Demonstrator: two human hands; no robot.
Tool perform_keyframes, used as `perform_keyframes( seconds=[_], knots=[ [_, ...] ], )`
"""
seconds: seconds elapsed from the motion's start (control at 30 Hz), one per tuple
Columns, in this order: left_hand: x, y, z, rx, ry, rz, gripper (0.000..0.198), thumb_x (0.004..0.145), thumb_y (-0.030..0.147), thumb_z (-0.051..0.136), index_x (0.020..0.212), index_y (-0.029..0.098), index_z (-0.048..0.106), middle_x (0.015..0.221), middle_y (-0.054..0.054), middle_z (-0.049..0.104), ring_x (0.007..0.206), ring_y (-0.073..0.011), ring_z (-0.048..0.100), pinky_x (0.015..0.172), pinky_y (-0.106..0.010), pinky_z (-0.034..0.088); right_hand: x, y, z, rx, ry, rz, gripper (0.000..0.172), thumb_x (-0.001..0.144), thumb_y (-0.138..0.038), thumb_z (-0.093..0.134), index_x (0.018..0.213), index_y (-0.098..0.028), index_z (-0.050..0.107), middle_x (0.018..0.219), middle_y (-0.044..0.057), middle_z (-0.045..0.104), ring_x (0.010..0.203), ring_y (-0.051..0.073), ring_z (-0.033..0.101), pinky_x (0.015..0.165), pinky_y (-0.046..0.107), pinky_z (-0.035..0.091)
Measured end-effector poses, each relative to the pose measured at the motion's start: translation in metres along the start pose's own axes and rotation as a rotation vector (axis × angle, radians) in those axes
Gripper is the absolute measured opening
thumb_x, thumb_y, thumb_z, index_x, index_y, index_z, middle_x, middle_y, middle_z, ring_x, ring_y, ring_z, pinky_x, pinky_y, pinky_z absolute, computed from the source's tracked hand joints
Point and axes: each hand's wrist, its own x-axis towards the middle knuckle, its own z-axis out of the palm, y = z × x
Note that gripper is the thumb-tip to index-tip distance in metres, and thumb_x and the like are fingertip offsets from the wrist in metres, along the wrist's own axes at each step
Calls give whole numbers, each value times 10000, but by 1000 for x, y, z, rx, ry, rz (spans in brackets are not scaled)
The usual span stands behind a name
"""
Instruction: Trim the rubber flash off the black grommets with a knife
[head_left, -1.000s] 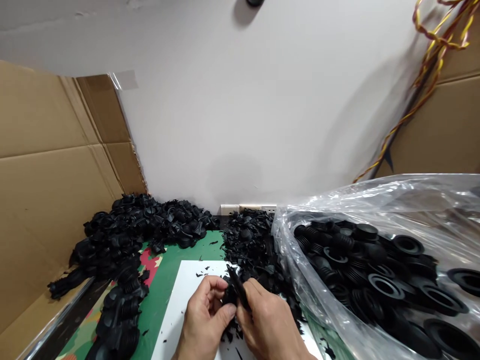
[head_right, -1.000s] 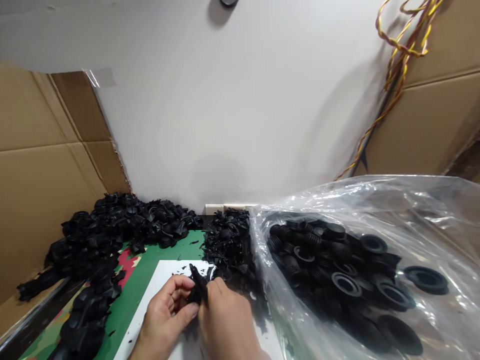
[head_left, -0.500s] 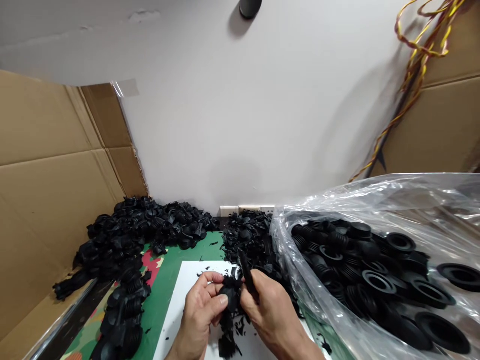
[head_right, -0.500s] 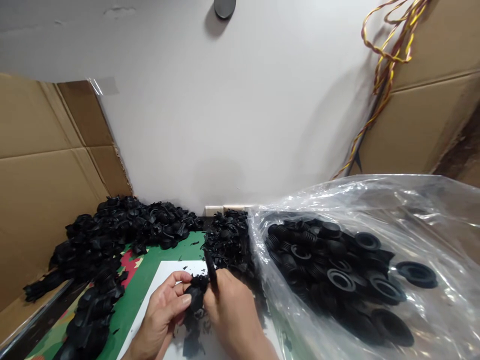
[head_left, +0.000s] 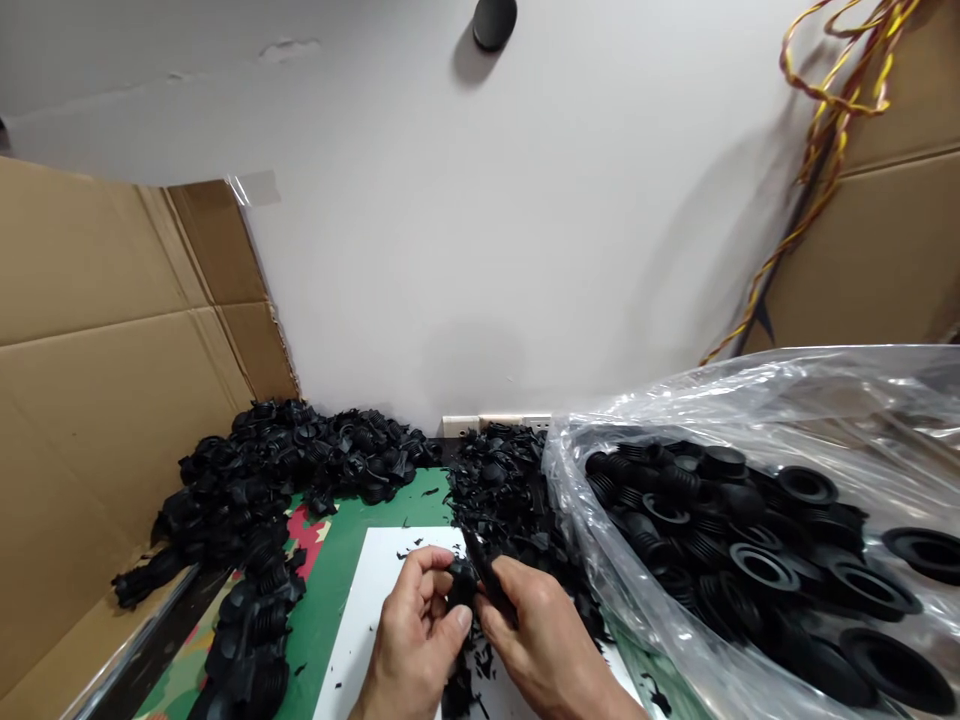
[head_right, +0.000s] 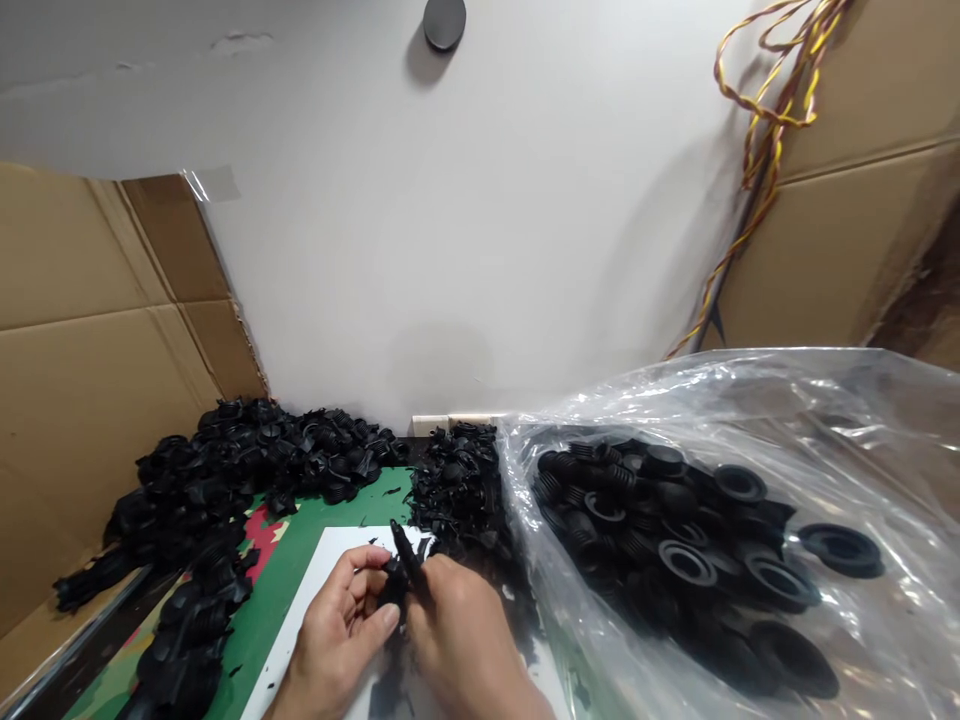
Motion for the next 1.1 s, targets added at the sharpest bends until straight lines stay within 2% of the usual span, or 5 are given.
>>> perform_keyframes(
  seconds=[0.33, 0.5, 0.77, 0.97, 1.1],
  knots=[
    [-1, 11, -2, -243, -181, -153, 379, 607, 314, 785, 915, 179, 610, 646, 13, 571, 453, -62, 428, 433, -172, 303, 7, 9, -3, -271, 122, 42, 124, 679, -98, 452, 643, -210, 491, 560, -3, 571, 469, 144, 519, 463, 221, 295],
    [3, 17, -2, -311, -131, -265, 332, 592, 252, 752, 876, 174, 600, 612, 38, 554, 390, -21, 307, 382, -158, 152, 13, 14, -13, 26, 169, 111, 133, 745, -206, 400, 630, -216, 468, 563, -12, 536, 506, 147, 489, 490, 231, 350],
    [8, 12, -4, -409, -24, -296, 281, 634, 216, 700, 888, 185, 585, 626, 62, 573, 327, 10, 290, 360, -148, 159, 8, 5, -9, 499, -48, 239, 193, 767, -300, 489, 620, -177, 513, 568, -43, 459, 552, 124, 408, 509, 227, 323],
    [11, 12, -3, -440, 70, -317, 238, 682, 265, 696, 879, 196, 580, 339, 105, 430, 303, -50, 359, 365, -149, 274, 5, 8, -5, 542, -20, 219, 310, 823, -449, 471, 675, -180, 509, 635, -23, 497, 597, 140, 437, 535, 236, 343],
    [9, 13, 1, -457, 67, -324, 282, 672, 311, 735, 876, 187, 583, 377, 65, 521, 336, -61, 433, 391, -147, 329, 2, -6, 1, 520, -80, 218, 266, 789, -417, 505, 690, -172, 539, 660, 14, 584, 636, 180, 525, 584, 260, 393]
  ],
)
